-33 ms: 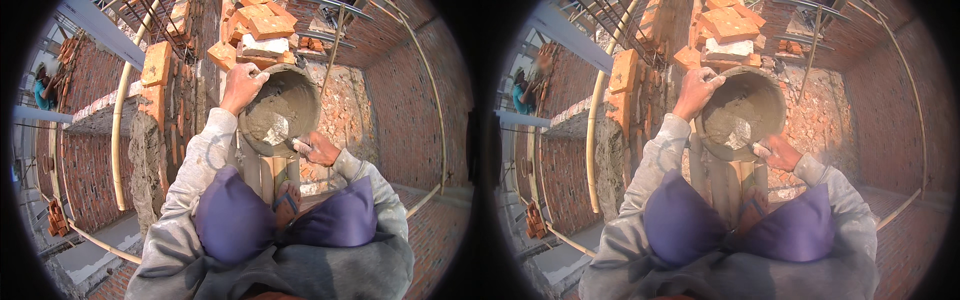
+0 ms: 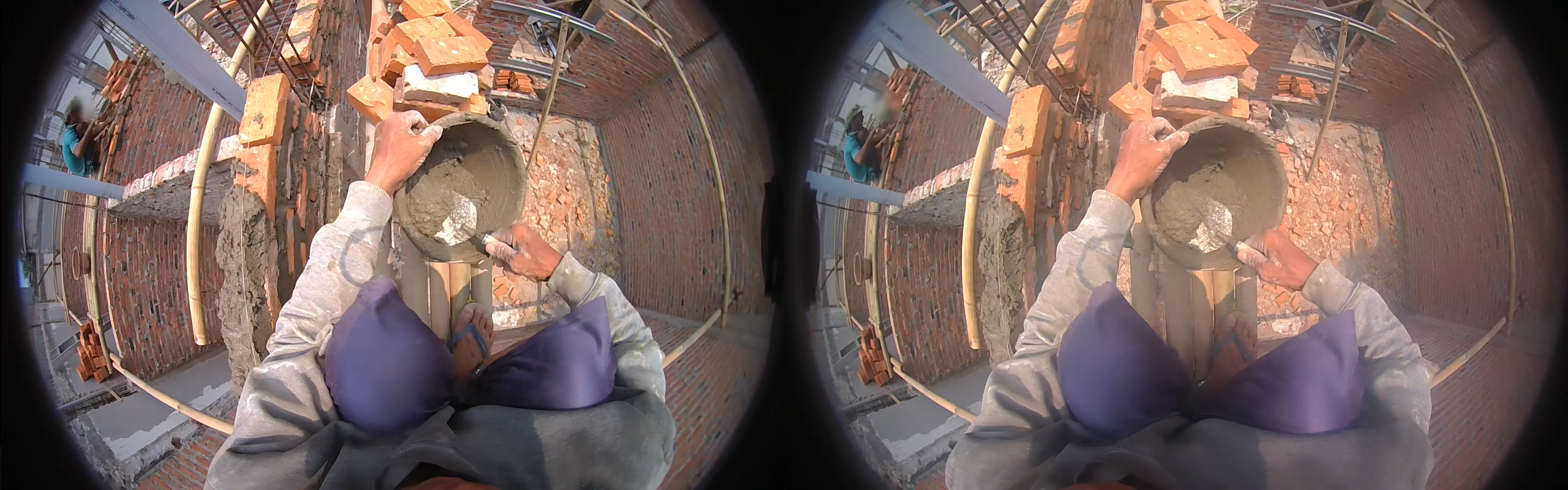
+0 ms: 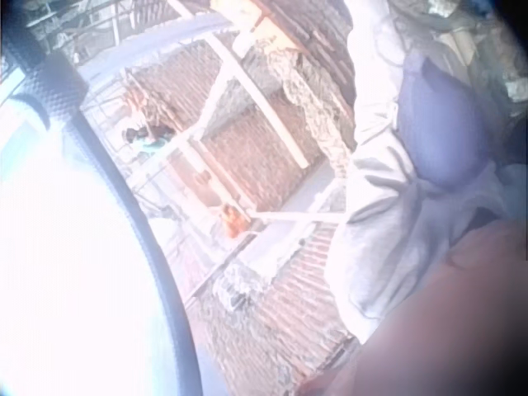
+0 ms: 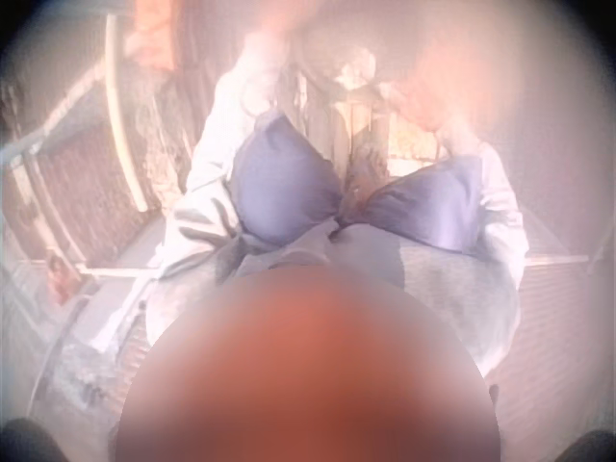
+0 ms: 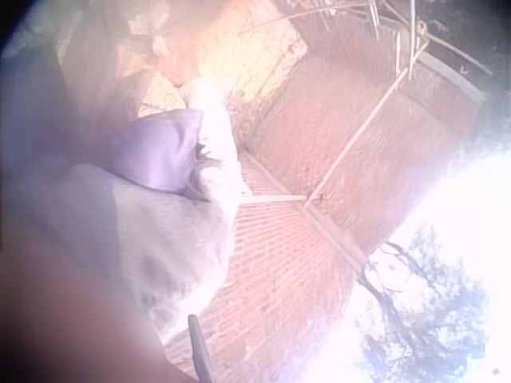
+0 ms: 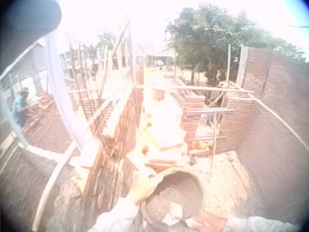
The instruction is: The person scoops mortar from a head pan with a trowel and applies it to a brick wall under construction. They place bricks onto the mortar, tap them into position, and scrape away excess mortar. The person works on bamboo scaffolding at an outdoor construction site.
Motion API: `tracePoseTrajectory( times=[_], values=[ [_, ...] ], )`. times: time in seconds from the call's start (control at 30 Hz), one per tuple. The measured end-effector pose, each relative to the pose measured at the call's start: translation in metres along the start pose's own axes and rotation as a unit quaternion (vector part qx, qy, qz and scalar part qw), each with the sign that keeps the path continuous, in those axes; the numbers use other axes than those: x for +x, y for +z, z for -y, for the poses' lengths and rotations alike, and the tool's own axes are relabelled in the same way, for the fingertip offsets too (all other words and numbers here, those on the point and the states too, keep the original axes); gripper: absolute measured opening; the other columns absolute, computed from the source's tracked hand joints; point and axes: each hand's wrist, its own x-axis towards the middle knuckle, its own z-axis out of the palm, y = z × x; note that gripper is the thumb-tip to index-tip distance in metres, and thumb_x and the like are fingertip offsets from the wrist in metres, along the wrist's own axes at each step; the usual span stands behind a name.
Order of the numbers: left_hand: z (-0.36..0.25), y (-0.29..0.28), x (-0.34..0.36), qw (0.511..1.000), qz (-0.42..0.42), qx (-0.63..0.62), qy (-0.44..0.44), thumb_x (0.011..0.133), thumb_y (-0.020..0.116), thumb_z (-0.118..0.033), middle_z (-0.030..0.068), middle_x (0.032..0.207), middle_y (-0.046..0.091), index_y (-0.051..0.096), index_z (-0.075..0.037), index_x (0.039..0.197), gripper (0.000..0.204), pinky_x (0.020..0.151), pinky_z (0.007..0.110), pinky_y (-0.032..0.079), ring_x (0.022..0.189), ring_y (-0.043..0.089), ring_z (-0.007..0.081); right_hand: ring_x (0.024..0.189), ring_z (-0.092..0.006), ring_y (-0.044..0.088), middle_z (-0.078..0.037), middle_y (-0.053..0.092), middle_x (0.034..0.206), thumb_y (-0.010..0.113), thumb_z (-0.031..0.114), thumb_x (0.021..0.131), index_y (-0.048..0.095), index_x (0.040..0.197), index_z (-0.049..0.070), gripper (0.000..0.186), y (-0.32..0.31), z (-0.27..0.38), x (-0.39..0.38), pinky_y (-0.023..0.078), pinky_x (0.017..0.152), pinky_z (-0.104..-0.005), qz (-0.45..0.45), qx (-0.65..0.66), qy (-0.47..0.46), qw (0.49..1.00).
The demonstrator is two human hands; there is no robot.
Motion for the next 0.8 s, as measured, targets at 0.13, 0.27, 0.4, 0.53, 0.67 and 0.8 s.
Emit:
tracePoseTrajectory(
  times=[0.13,0.27,0.4,0.53,0.67,0.8],
  values=[
    [0.029,-0.023,0.023,0.995,-0.017,0.062,-0.072,0.092,0.075,-0.033,0.0232,0.097,0.078,0.08,0.0,0.096,0.034,0.088,0.048,0.056,0.095,0.075,0.041,0.056,-0.008,0.053,0.002,0.055,0.066,0.063,0.038,0.111,0.066,0.083,0.003,0.044,-0.02,0.019,0.004,0.042,0.051,-0.0285,0.013,0.087,0.038,0.995],
    [0.04,-0.049,0.031,0.984,-0.001,0.134,-0.12,0.093,0.07,-0.036,0.0263,0.114,0.076,0.078,0.001,0.112,0.043,0.097,0.049,0.056,0.112,0.072,0.0418,0.054,-0.0076,0.05,0.002,0.055,0.067,0.064,0.034,0.11,0.064,0.082,0.003,0.042,-0.036,0.041,0.0,0.039,0.048,-0.0282,-0.035,0.056,0.027,0.997],
    [0.005,-0.075,0.029,0.957,0.093,0.256,-0.101,0.096,0.068,-0.032,0.0244,0.118,0.077,0.08,0.0,0.113,0.038,0.104,0.05,0.054,0.119,0.071,0.0411,0.056,-0.0069,0.048,0.002,0.054,0.068,0.064,0.027,0.109,0.063,0.084,0.002,0.035,-0.052,0.071,-0.013,0.038,0.05,-0.0284,-0.06,-0.011,0.032,0.998],
    [-0.04,-0.182,0.03,0.965,0.149,0.188,0.102,0.096,0.071,-0.032,0.0232,0.132,0.074,0.074,-0.005,0.136,0.048,0.107,0.045,0.054,0.121,0.071,0.0386,0.057,-0.0069,0.049,0.002,0.052,0.067,0.065,0.025,0.108,0.062,0.085,0.001,0.033,-0.06,0.112,-0.019,0.039,0.05,-0.0291,-0.067,-0.101,-0.009,0.993],
    [-0.03,-0.306,0.002,0.994,-0.075,-0.018,0.071,0.101,0.069,-0.043,0.0062,0.095,0.079,0.079,0.0,0.12,0.048,0.086,0.037,0.058,0.091,0.072,0.0142,0.057,-0.0076,0.05,0.002,0.054,0.068,0.066,0.028,0.108,0.064,0.088,0.0,0.035,-0.055,0.175,-0.011,0.04,0.051,-0.0287,-0.072,-0.126,-0.046,0.988],
    [0.046,-0.369,-0.027,0.966,-0.156,-0.193,-0.076,0.103,0.063,-0.045,0.0043,0.104,0.077,0.07,-0.005,0.132,0.05,0.093,0.034,0.05,0.1,0.067,0.0147,0.058,-0.0071,0.051,0.002,0.057,0.069,0.067,0.03,0.108,0.067,0.091,-0.001,0.036,-0.029,0.241,0.022,0.04,0.052,-0.0285,-0.009,-0.083,-0.105,0.991]
  ],
)
